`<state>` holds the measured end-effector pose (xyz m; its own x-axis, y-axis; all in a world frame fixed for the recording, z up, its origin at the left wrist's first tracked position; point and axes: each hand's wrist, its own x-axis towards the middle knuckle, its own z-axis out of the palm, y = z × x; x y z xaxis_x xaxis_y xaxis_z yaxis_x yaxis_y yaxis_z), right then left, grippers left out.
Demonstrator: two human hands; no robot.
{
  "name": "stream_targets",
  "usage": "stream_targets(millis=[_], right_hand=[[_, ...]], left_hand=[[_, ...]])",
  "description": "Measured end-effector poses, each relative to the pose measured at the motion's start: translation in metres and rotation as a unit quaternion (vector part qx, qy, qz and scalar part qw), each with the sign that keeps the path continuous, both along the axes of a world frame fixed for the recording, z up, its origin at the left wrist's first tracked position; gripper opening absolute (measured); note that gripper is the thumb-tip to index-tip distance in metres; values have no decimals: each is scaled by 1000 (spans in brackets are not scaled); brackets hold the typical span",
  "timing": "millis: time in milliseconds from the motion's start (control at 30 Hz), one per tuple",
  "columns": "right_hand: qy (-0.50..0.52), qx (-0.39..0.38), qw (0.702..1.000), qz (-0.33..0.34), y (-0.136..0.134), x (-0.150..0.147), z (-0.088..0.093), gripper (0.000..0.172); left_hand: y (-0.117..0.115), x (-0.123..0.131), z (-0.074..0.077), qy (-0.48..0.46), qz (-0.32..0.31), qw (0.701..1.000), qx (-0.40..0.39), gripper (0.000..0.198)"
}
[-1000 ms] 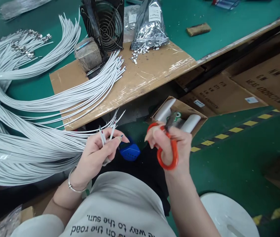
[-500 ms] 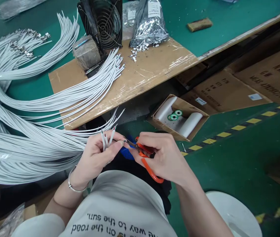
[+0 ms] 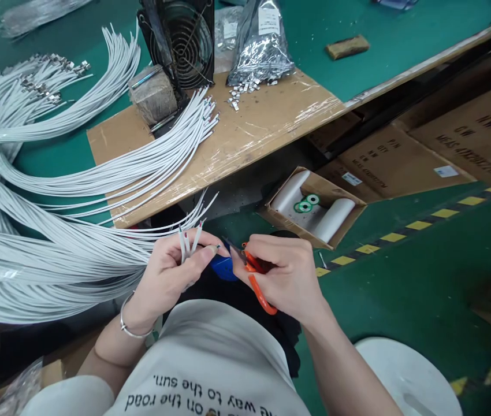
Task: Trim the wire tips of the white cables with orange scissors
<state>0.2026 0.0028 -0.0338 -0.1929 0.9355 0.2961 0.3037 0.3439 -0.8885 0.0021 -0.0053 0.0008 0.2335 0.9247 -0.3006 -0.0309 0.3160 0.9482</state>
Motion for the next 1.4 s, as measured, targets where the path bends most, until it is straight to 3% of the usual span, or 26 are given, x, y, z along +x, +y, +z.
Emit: stream_targets(millis=[100,200,333,600,867,1100,1400], right_hand=[[38,-14,997,-71,1,2,-2,53],[78,-47,988,-122,3,8,0,43],[139,-83,981,-108,7,11,5,16],[166,-99,978,-73,11,4,11,5],[175,-90,979,-46,17,-2,16,5],[190,-149,970,8,25,-12,27,14],[185,-170,966,-53,17,-7,13,29]], left_hand=[[1,-1,0,12,-3,1000,-3,32],[2,-1,0,24,-7,1000,-3,30],[2,-1,-1,18,-14,1000,-11,32],[0,-2,0,-4,-16,999,-46,36],[0,-1,-1,1,-36,998,-54,39],[-1,-1,-4,-5,-69,997,-32,37],[0,-7,-1,-11,-17,998,-57,40]])
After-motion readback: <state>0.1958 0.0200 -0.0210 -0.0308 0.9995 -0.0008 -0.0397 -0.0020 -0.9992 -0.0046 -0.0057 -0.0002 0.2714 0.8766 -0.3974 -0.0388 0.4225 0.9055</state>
